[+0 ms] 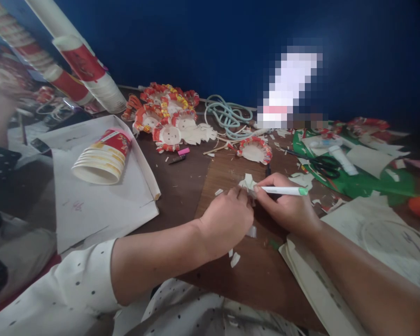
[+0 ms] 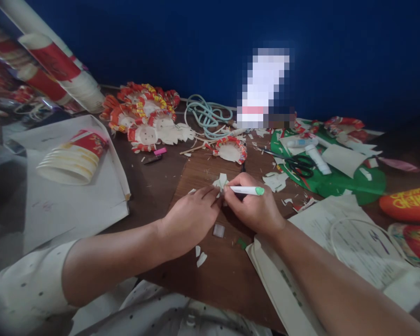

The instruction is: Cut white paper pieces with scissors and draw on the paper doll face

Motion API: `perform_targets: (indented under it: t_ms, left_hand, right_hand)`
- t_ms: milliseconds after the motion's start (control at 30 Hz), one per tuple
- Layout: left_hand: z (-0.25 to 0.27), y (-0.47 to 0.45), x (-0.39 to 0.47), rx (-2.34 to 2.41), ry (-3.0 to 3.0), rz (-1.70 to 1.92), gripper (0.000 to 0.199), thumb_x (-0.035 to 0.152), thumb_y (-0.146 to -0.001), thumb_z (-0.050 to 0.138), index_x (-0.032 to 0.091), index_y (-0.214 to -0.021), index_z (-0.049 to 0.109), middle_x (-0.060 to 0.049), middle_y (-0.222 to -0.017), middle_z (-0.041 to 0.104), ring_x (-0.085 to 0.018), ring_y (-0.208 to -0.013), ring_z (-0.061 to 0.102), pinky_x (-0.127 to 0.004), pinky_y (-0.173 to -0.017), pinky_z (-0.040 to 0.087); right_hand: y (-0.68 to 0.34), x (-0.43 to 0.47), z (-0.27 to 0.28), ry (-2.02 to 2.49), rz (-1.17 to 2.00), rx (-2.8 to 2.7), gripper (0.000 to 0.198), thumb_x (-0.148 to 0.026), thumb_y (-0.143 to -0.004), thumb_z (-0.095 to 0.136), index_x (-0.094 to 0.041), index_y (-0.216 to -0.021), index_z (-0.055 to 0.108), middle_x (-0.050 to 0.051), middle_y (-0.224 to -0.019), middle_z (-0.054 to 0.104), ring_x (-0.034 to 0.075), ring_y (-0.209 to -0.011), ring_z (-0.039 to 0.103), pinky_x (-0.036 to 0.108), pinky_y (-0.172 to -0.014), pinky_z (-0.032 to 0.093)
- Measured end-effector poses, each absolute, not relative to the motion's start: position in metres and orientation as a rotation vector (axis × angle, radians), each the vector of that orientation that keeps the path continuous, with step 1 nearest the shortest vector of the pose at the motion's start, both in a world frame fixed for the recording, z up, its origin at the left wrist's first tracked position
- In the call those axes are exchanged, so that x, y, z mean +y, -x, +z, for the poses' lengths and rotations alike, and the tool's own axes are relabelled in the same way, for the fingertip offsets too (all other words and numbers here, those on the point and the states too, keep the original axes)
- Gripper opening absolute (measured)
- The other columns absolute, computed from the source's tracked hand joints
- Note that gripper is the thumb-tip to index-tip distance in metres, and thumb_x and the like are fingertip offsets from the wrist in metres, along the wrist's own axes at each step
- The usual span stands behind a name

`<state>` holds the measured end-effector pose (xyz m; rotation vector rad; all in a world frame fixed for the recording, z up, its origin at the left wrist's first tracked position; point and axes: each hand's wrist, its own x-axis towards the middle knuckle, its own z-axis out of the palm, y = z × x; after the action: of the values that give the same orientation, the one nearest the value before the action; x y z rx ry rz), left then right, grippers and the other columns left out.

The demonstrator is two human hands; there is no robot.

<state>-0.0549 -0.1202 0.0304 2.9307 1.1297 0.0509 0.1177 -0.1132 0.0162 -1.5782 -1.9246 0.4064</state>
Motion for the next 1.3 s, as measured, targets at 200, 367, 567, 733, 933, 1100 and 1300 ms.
perform_targets:
  t_ms: [200, 367, 567, 733, 933, 1100, 1300]
  left_hand:
    - [0.0312, 0.0549, -0.1201, 1.119, -2.933, -0.010, 0.030, 0.015, -0.092, 0.041, 0.010, -0.115, 0.059, -0.014, -0.112, 0.062, -0.022, -0.101, 0.059, -0.031, -0.077, 0.050]
    - [0.0318, 0.0551, -0.1198, 1.119, -2.925, -0.007, 0.030, 0.014, -0.091, 0.041, 0.010, -0.115, 0.059, -0.015, -0.112, 0.062, -0.021, -0.101, 0.059, -0.031, -0.076, 0.050]
    - [0.0326, 0.0549, -0.1205, 1.112, -2.920, 0.016, 0.031, 0.013, -0.092, 0.039, 0.010, -0.114, 0.060, -0.014, -0.110, 0.063, -0.022, -0.101, 0.059, -0.032, -0.078, 0.051]
    - [0.0320, 0.0549, -0.1204, 1.122, -2.930, 0.028, 0.029, 0.014, -0.091, 0.040, 0.010, -0.113, 0.060, -0.014, -0.110, 0.062, -0.022, -0.099, 0.059, -0.032, -0.075, 0.051]
    - [0.0342, 0.0552, -0.1197, 1.106, -2.923, -0.003, 0.029, 0.013, -0.091, 0.040, 0.010, -0.112, 0.060, -0.014, -0.110, 0.062, -0.022, -0.100, 0.060, -0.031, -0.076, 0.051]
    - [0.0335, 0.0552, -0.1204, 1.104, -2.931, -0.027, 0.032, 0.013, -0.091, 0.040, 0.009, -0.116, 0.059, -0.016, -0.117, 0.062, -0.023, -0.106, 0.059, -0.034, -0.081, 0.052]
    - [0.0322, 0.0555, -0.1201, 1.101, -2.930, -0.021, 0.033, 0.013, -0.091, 0.039, 0.008, -0.117, 0.060, -0.018, -0.122, 0.061, -0.024, -0.108, 0.059, -0.034, -0.080, 0.053]
  right_hand:
    - [-0.1182, -0.1127, 0.0150, 1.569, 0.403, -1.923, 0.011, -0.033, -0.084, 0.059, -0.023, -0.078, 0.059, 0.001, -0.072, 0.066, 0.018, -0.067, 0.062, 0.030, -0.062, 0.047]
    - [-0.1181, -0.1118, 0.0149, 1.555, 0.393, -1.922, 0.012, -0.032, -0.084, 0.060, -0.023, -0.076, 0.058, 0.001, -0.071, 0.066, 0.018, -0.066, 0.062, 0.030, -0.060, 0.046]
    - [-0.1182, -0.1115, 0.0146, 1.560, 0.394, -1.911, 0.012, -0.032, -0.083, 0.060, -0.023, -0.076, 0.059, 0.001, -0.072, 0.066, 0.018, -0.066, 0.062, 0.030, -0.060, 0.046]
    - [-0.1188, -0.1116, 0.0145, 1.560, 0.401, -1.907, 0.011, -0.031, -0.083, 0.060, -0.023, -0.076, 0.059, 0.001, -0.071, 0.065, 0.018, -0.066, 0.062, 0.029, -0.060, 0.047]
    - [-0.1179, -0.1111, 0.0145, 1.555, 0.411, -1.910, 0.011, -0.031, -0.083, 0.060, -0.023, -0.076, 0.059, 0.001, -0.070, 0.065, 0.017, -0.065, 0.061, 0.029, -0.060, 0.047]
    - [-0.1201, -0.1147, 0.0166, 1.549, 0.322, -1.796, 0.012, -0.033, -0.083, 0.060, -0.022, -0.077, 0.060, 0.002, -0.070, 0.065, 0.017, -0.061, 0.060, 0.030, -0.058, 0.047]
    - [-0.1217, -0.1176, 0.0190, 1.532, 0.217, -1.748, 0.012, -0.032, -0.081, 0.062, -0.021, -0.078, 0.060, 0.002, -0.068, 0.063, 0.016, -0.057, 0.057, 0.029, -0.054, 0.045]
